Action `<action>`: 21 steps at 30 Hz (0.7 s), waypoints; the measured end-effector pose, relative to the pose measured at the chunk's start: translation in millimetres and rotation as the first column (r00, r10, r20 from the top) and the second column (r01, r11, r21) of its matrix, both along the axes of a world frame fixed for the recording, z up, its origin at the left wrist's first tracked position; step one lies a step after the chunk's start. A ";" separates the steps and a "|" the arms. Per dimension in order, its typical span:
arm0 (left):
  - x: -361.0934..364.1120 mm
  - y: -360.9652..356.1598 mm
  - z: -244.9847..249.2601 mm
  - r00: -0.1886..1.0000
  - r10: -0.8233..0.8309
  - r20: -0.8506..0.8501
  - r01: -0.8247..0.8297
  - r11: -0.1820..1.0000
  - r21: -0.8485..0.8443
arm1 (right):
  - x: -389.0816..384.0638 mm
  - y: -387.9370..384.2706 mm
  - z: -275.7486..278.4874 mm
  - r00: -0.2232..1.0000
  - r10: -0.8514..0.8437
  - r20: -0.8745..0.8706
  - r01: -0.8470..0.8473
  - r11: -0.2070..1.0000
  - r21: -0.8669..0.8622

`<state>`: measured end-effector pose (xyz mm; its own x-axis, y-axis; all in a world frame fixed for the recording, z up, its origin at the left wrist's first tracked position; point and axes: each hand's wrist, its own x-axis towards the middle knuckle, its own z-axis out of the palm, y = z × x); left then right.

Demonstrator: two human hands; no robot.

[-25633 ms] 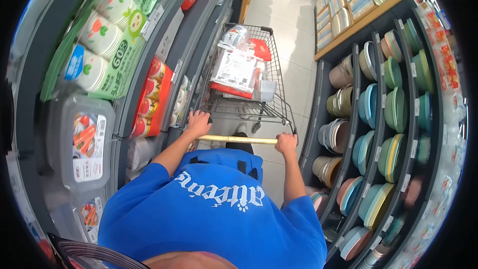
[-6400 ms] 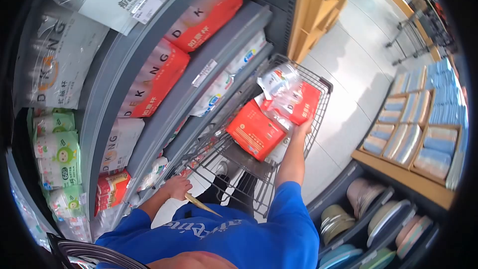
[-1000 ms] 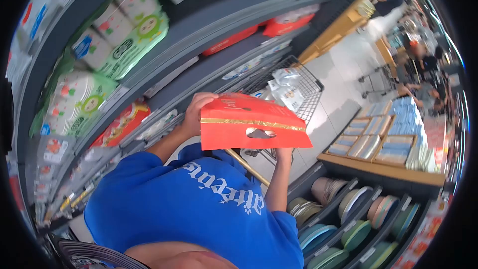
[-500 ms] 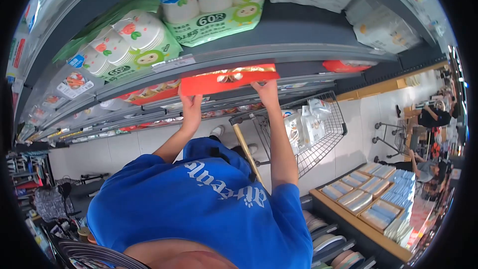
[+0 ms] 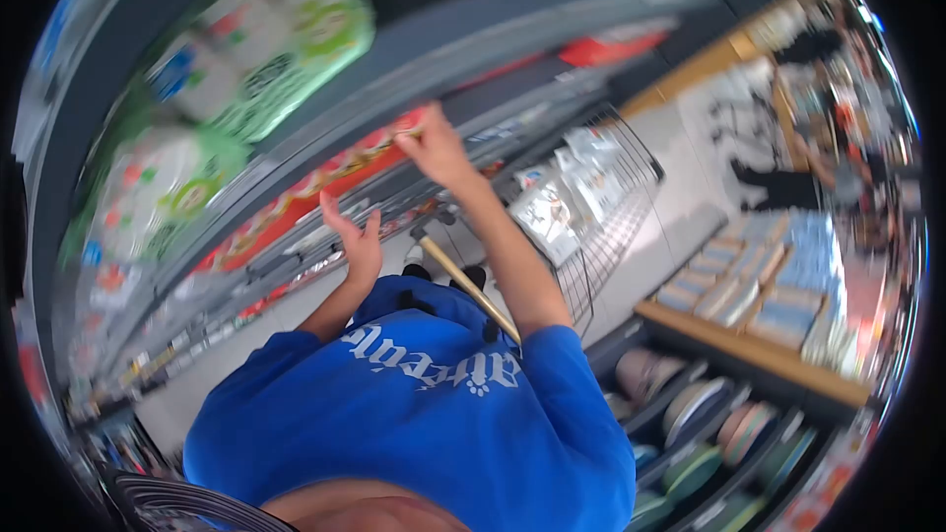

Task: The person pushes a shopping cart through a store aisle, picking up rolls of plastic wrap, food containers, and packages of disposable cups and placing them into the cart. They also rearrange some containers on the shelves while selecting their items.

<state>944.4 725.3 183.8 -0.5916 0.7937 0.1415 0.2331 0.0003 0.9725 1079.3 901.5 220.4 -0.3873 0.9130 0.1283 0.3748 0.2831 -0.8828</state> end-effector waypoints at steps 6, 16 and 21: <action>45.8 -10.4 -58.5 0.594 -0.736 -0.324 0.628 0.676 -0.384 | 106.7 -79.4 -86.5 0.932 -0.329 0.148 0.283 0.921 0.269; 102.2 21.9 -82.7 0.279 -0.716 -0.640 0.475 0.682 -0.556 | 403.1 -225.0 -324.6 0.222 -0.927 0.301 0.525 -0.147 -0.839; 110.5 28.4 -101.1 0.241 -0.703 -0.669 0.369 0.704 -0.607 | 461.4 -181.3 -393.5 0.321 -0.926 0.199 0.457 -0.033 -0.889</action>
<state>1054.9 753.7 82.7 0.2771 0.9605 -0.0253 0.9293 -0.2612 0.2612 1540.7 720.2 -173.0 0.3989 0.3767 -0.8360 -0.4828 -0.6888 -0.5407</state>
